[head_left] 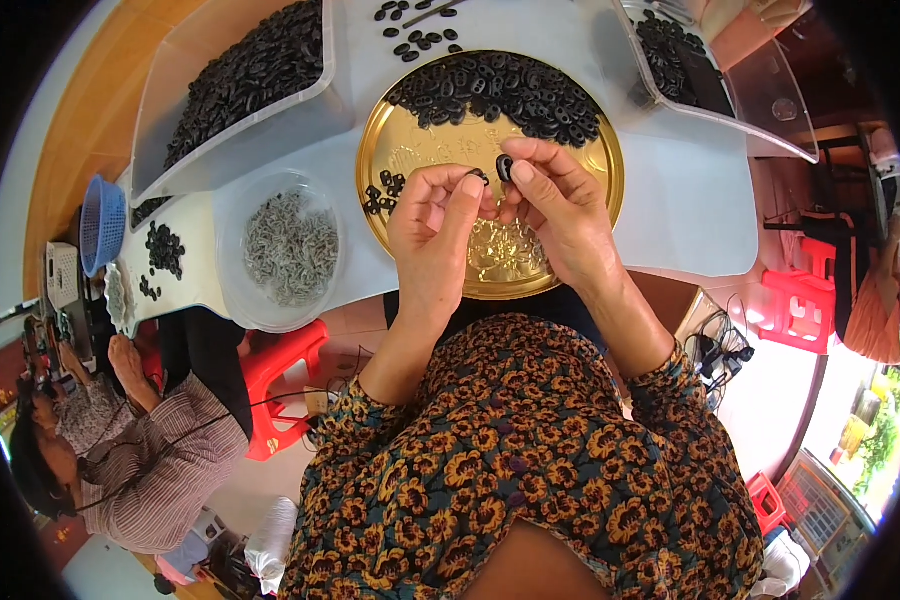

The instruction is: The person picks up plastic cord lock pieces from a round tray and assembles them together by hand.

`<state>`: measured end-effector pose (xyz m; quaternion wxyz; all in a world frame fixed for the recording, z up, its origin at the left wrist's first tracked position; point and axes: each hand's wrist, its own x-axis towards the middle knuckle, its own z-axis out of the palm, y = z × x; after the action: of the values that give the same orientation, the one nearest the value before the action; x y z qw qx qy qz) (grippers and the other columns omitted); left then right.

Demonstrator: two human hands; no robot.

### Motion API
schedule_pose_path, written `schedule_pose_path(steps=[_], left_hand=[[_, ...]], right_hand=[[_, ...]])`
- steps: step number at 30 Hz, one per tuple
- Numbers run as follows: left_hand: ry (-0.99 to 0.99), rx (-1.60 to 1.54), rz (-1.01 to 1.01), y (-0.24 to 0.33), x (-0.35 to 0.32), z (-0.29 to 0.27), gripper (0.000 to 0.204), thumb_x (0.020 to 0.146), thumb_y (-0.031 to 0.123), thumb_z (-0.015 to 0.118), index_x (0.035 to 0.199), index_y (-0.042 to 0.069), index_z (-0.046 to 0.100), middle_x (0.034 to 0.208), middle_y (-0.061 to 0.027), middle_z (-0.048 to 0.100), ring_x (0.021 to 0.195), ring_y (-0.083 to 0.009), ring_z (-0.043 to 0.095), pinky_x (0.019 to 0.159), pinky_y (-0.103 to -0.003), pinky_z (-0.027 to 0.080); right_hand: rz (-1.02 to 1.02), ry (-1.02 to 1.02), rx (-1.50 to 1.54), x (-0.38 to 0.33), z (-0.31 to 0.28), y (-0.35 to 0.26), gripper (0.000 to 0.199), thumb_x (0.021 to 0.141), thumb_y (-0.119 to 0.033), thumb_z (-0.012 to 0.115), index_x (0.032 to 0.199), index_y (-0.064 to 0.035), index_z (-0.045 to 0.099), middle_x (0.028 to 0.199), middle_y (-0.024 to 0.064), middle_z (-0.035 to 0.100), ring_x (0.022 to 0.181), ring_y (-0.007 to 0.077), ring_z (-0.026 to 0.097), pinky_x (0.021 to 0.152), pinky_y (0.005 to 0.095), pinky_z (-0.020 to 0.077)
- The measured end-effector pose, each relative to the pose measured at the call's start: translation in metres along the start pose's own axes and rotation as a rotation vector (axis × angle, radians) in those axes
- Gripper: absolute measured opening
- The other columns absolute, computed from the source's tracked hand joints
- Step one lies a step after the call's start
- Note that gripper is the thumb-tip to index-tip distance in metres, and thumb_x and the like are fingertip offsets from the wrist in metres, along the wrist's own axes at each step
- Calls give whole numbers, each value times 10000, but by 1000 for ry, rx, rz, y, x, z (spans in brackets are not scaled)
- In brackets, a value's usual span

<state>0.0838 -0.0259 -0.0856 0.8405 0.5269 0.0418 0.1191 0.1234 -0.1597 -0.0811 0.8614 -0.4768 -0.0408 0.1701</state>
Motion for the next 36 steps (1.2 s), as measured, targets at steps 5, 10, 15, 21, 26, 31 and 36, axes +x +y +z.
schedule_pose_path(steps=[5,10,15,21,26,31,36], left_hand=[[-14,7,-12,2,2,0,111,930,76,590,1004,2,556,847,-40,605,760,-82,579,696,-230,494],[-12,37,-39,5,0,0,96,928,70,587,989,2,557,842,-40,605,740,-77,585,674,-231,509],[-8,36,-48,3,1,-2,97,926,72,589,983,0,557,842,-46,608,733,-82,592,670,-234,520],[6,17,-73,1,-1,-1,103,925,72,592,981,-10,564,843,-64,630,737,-99,617,669,-240,532],[34,-95,-142,2,-1,-1,129,922,88,607,985,-23,589,842,-87,659,720,-114,631,672,-241,532],[30,-106,-206,4,-2,-2,141,913,106,625,960,-26,621,835,-107,678,702,-134,637,658,-245,527],[9,-104,-222,0,-3,-7,140,913,103,623,956,-31,621,826,-108,676,699,-140,640,652,-249,529]], right_hand=[[-13,15,-26,2,-2,0,175,932,-99,594,1092,-28,598,906,14,618,759,90,575,691,261,522],[-59,11,-127,3,-4,1,186,920,-92,612,1093,-27,601,909,18,624,739,88,576,689,256,521],[-112,30,-281,1,0,-1,184,911,-90,628,1081,-24,610,933,18,627,746,81,574,700,236,509],[-162,43,-343,-5,11,1,170,916,-51,608,1068,23,596,932,29,630,816,70,595,733,218,515],[-228,23,-353,-6,9,7,184,922,-37,594,1097,19,596,944,37,637,858,77,604,761,218,512],[-215,53,-394,-6,10,6,179,915,-37,600,1087,13,609,948,38,642,855,78,607,755,220,511],[-357,32,-648,-5,6,7,149,893,-41,625,1037,-2,634,920,45,647,805,96,621,721,235,518]])
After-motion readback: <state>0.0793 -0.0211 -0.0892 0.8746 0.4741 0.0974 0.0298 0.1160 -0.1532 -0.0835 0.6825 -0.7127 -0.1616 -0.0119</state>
